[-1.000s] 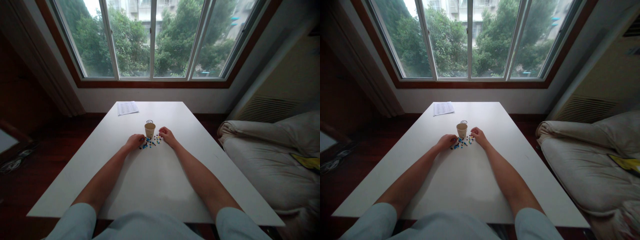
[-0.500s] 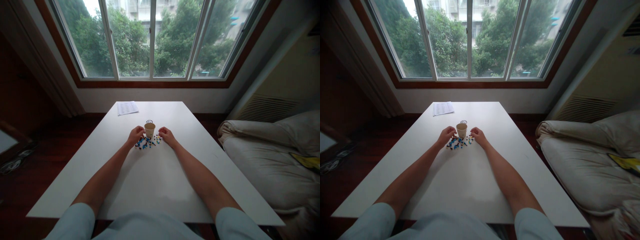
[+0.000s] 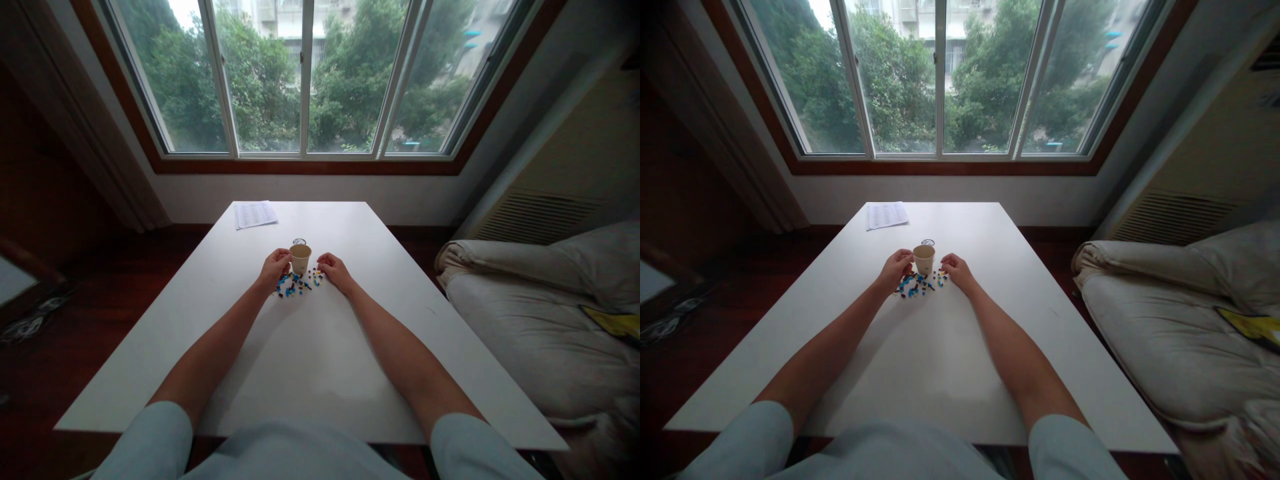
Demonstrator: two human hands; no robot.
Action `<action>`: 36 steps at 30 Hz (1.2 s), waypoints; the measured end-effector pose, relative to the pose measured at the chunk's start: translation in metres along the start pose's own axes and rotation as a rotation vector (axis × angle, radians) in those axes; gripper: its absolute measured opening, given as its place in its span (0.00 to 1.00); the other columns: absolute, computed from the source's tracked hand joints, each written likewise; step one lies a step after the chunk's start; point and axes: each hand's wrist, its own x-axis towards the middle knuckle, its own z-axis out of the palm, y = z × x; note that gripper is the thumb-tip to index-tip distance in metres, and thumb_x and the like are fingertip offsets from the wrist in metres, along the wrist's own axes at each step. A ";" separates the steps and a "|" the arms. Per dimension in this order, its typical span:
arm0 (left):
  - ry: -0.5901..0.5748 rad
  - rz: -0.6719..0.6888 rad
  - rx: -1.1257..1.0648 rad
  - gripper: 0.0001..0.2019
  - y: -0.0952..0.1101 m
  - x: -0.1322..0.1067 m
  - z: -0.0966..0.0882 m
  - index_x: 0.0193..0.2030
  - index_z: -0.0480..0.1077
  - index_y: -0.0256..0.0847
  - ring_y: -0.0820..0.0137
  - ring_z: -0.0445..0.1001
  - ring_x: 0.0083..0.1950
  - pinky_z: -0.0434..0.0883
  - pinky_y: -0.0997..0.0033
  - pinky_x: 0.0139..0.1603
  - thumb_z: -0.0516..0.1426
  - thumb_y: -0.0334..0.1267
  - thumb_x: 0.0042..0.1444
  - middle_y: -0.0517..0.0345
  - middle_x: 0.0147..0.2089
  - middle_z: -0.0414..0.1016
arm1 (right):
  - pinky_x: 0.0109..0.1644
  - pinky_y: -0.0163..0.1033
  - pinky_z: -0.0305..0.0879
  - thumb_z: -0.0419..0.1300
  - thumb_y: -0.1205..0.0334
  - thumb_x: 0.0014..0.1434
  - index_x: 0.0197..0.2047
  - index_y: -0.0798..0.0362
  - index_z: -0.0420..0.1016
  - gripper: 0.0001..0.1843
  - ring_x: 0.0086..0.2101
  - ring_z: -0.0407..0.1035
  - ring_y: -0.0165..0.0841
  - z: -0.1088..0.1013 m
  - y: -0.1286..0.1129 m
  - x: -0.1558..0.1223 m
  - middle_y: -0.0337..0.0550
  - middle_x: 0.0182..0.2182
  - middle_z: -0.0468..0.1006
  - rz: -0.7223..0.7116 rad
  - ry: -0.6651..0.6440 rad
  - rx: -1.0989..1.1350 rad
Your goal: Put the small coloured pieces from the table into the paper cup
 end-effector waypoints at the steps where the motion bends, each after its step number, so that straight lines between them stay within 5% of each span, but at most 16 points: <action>1: 0.013 -0.016 -0.011 0.14 0.000 0.001 0.001 0.41 0.68 0.39 0.82 0.61 0.22 0.58 0.80 0.21 0.63 0.43 0.51 0.63 0.29 0.68 | 0.36 0.37 0.65 0.59 0.58 0.48 0.37 0.51 0.70 0.11 0.29 0.68 0.31 0.000 -0.001 0.000 0.37 0.27 0.74 -0.001 -0.002 0.002; 11: -0.017 -0.075 -0.136 0.19 0.012 -0.002 0.005 0.52 0.71 0.38 0.82 0.67 0.24 0.69 0.77 0.27 0.61 0.40 0.54 0.49 0.52 0.77 | 0.35 0.36 0.64 0.59 0.60 0.49 0.37 0.52 0.71 0.10 0.29 0.68 0.31 0.000 -0.001 0.000 0.37 0.27 0.75 -0.019 -0.011 0.026; 19: 0.095 -0.047 0.007 0.12 0.003 0.002 -0.006 0.43 0.73 0.37 0.81 0.66 0.24 0.68 0.77 0.28 0.58 0.38 0.51 0.53 0.40 0.77 | 0.32 0.35 0.62 0.60 0.57 0.49 0.38 0.51 0.70 0.13 0.28 0.66 0.30 -0.001 0.004 0.002 0.38 0.29 0.76 -0.003 0.015 0.035; 26: 0.193 0.184 0.550 0.11 -0.016 -0.002 -0.033 0.39 0.75 0.39 0.72 0.72 0.33 0.68 0.73 0.35 0.54 0.37 0.53 0.56 0.33 0.76 | 0.33 0.36 0.65 0.65 0.51 0.47 0.38 0.51 0.70 0.18 0.27 0.67 0.29 -0.003 0.000 0.005 0.38 0.28 0.75 0.073 0.146 0.171; 31: 0.178 0.189 0.708 0.12 -0.028 -0.001 -0.047 0.40 0.76 0.40 0.70 0.74 0.34 0.68 0.72 0.37 0.53 0.35 0.54 0.57 0.33 0.78 | 0.34 0.34 0.68 0.70 0.49 0.43 0.37 0.51 0.70 0.22 0.27 0.69 0.27 -0.002 -0.013 0.009 0.38 0.29 0.77 0.146 0.254 0.354; 36: 0.183 0.198 0.757 0.11 -0.031 0.001 -0.051 0.40 0.77 0.40 0.70 0.74 0.34 0.69 0.73 0.37 0.54 0.35 0.54 0.57 0.33 0.79 | 0.32 0.32 0.68 0.72 0.52 0.43 0.37 0.51 0.71 0.21 0.28 0.71 0.27 0.009 -0.037 0.013 0.38 0.29 0.79 0.204 0.216 0.475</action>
